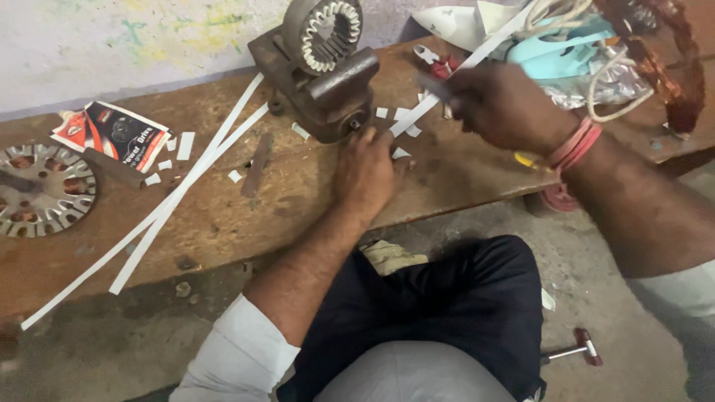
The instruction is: The person cuts white insulating strips with scissors and inserts them into the slots of a motor stator held in a bench vise. The person repeatedly measures, cuts, and places the strips into the stator slots.
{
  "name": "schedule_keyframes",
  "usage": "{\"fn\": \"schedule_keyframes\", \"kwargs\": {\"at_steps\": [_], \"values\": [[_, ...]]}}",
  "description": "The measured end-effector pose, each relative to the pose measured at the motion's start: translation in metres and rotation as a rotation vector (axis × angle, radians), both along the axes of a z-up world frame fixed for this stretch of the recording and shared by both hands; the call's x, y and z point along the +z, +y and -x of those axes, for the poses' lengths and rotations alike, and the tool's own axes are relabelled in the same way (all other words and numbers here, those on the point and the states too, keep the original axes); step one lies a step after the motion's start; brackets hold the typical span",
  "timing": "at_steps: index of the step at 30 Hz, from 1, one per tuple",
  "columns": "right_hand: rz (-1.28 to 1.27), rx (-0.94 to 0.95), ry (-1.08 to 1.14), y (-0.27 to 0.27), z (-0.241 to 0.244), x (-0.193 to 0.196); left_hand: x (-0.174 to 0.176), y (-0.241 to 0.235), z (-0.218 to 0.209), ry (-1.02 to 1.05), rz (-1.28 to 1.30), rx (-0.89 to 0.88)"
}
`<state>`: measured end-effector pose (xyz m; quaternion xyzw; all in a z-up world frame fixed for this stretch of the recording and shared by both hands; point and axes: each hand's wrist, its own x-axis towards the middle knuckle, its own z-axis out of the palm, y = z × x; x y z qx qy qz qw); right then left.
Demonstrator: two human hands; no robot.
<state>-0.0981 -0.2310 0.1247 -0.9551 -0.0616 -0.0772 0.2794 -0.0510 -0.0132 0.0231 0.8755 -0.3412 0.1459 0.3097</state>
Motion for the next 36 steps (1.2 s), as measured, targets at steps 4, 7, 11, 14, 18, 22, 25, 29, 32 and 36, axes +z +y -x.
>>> {"fn": "schedule_keyframes", "kwargs": {"at_steps": [4, 7, 11, 14, 18, 22, 25, 29, 32, 36], "values": [[0.093, 0.149, -0.177, 0.002, 0.007, -0.027, 0.000, 0.001, 0.001, 0.131, -0.093, -0.020], [0.138, 0.028, -0.098, 0.005, 0.007, -0.042, 0.001, 0.000, -0.003, 0.235, -0.118, -0.019], [0.124, -0.059, -0.053, 0.008, 0.014, -0.055, -0.004, 0.008, -0.004, 0.079, 0.013, -0.124], [0.165, -0.147, -0.009, 0.013, 0.017, -0.062, -0.005, 0.017, -0.004, 0.055, 0.024, -0.168], [0.135, -0.163, -0.019, 0.019, 0.013, -0.071, 0.001, 0.024, -0.002, 0.254, -0.091, -0.149], [0.189, -0.157, -0.078, 0.023, 0.008, -0.080, 0.007, 0.023, 0.000, 0.240, -0.092, -0.148], [0.169, -0.145, -0.126, 0.024, 0.007, -0.083, 0.009, 0.023, -0.001, 0.260, -0.153, -0.141], [0.194, -0.100, -0.171, 0.024, 0.005, -0.084, 0.009, 0.023, -0.001, 0.214, -0.134, -0.154], [0.239, -0.047, -0.127, 0.025, 0.001, -0.082, 0.011, 0.025, -0.001, 0.224, -0.130, -0.149], [0.249, 0.000, -0.133, 0.024, 0.000, -0.082, 0.013, 0.023, 0.000, 0.304, -0.152, -0.138]]}}
